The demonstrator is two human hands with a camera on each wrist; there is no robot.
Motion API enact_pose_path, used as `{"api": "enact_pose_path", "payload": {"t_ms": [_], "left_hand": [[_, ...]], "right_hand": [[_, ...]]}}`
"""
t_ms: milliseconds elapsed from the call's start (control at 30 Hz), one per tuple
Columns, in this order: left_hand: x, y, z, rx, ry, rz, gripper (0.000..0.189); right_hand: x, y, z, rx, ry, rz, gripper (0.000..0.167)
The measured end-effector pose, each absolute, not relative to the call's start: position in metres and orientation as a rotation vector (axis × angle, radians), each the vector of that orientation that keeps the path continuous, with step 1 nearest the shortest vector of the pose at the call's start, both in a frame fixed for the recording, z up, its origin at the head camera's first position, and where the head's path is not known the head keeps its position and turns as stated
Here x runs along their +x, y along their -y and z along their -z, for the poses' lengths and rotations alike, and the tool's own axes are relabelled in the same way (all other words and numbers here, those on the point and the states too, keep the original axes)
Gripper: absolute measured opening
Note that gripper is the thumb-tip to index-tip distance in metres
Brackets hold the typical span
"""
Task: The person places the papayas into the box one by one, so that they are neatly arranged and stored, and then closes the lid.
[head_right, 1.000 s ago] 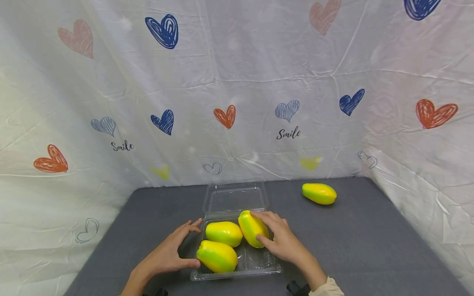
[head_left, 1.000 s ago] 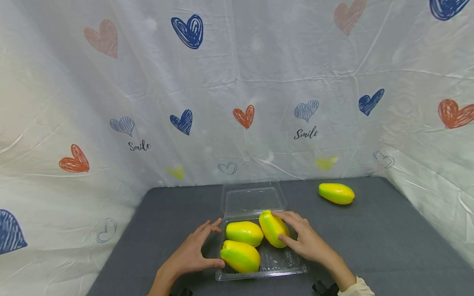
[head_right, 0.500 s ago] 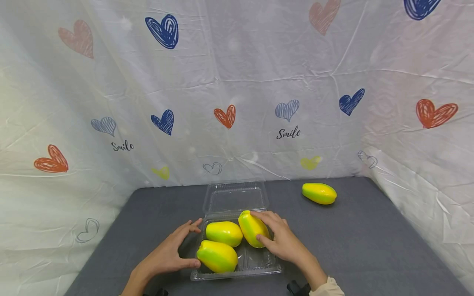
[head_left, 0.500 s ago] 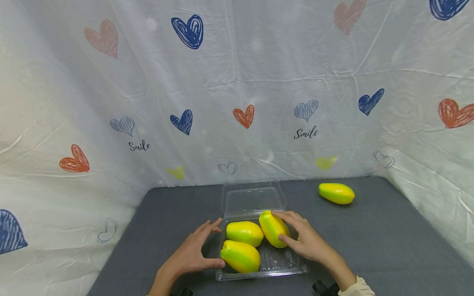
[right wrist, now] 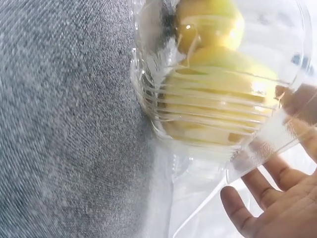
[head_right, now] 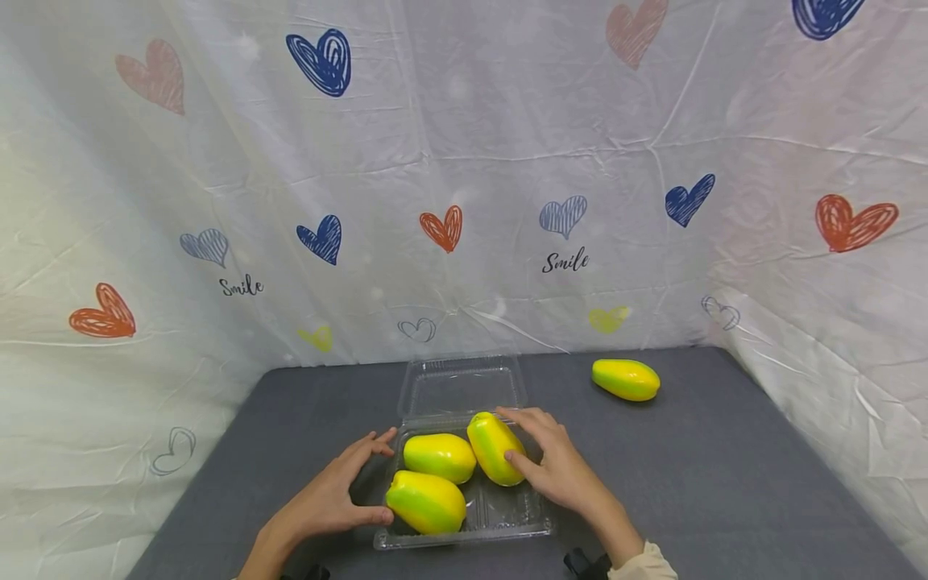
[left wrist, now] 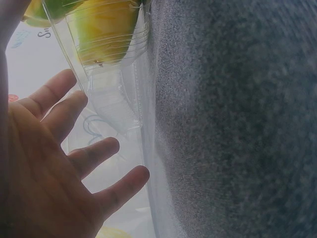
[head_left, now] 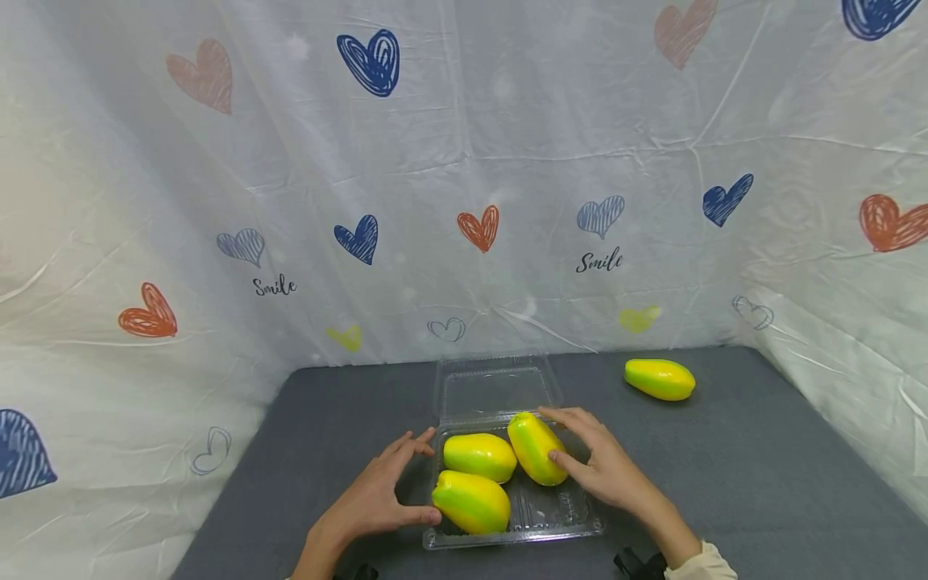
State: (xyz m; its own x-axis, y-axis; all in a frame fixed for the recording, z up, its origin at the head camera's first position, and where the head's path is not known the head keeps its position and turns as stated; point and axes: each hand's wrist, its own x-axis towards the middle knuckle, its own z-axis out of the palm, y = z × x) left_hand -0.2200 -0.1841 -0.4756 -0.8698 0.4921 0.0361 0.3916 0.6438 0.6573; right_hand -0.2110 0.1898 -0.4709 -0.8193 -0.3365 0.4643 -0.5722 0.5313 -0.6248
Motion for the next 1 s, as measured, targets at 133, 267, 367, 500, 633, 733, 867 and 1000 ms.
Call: {"api": "enact_pose_path", "payload": {"t_ms": [133, 267, 367, 500, 633, 733, 867, 1000], "left_hand": [[-0.22, 0.184, 0.476, 0.737, -2.711, -1.037, 0.07], [-0.22, 0.184, 0.477, 0.733, -2.71, -1.036, 0.07], [-0.22, 0.184, 0.476, 0.732, -2.71, -1.033, 0.07], [-0.22, 0.184, 0.476, 0.731, -2.71, -1.03, 0.069], [-0.22, 0.184, 0.475, 0.727, -2.712, -1.029, 0.07], [-0.22, 0.184, 0.474, 0.728, -2.713, -1.031, 0.071], [-0.22, 0.184, 0.474, 0.735, -2.713, -1.033, 0.071], [-0.221, 0.183, 0.474, 0.733, -2.719, -1.025, 0.073]], "right_hand": [[-0.213, -0.193, 0.471, 0.737, 2.441, -1.165, 0.056], [-0.215, -0.197, 0.472, 0.699, 2.426, -1.143, 0.056], [-0.217, -0.201, 0.472, 0.672, 2.424, -1.14, 0.055], [-0.218, -0.205, 0.473, 0.638, 2.419, -1.122, 0.054], [-0.22, -0.21, 0.473, 0.609, 2.407, -1.093, 0.052], [-0.222, -0.215, 0.473, 0.575, 2.401, -1.075, 0.051], [-0.224, -0.221, 0.473, 0.524, 2.383, -1.06, 0.048], [-0.226, -0.226, 0.472, 0.498, 2.352, -1.035, 0.048]]}}
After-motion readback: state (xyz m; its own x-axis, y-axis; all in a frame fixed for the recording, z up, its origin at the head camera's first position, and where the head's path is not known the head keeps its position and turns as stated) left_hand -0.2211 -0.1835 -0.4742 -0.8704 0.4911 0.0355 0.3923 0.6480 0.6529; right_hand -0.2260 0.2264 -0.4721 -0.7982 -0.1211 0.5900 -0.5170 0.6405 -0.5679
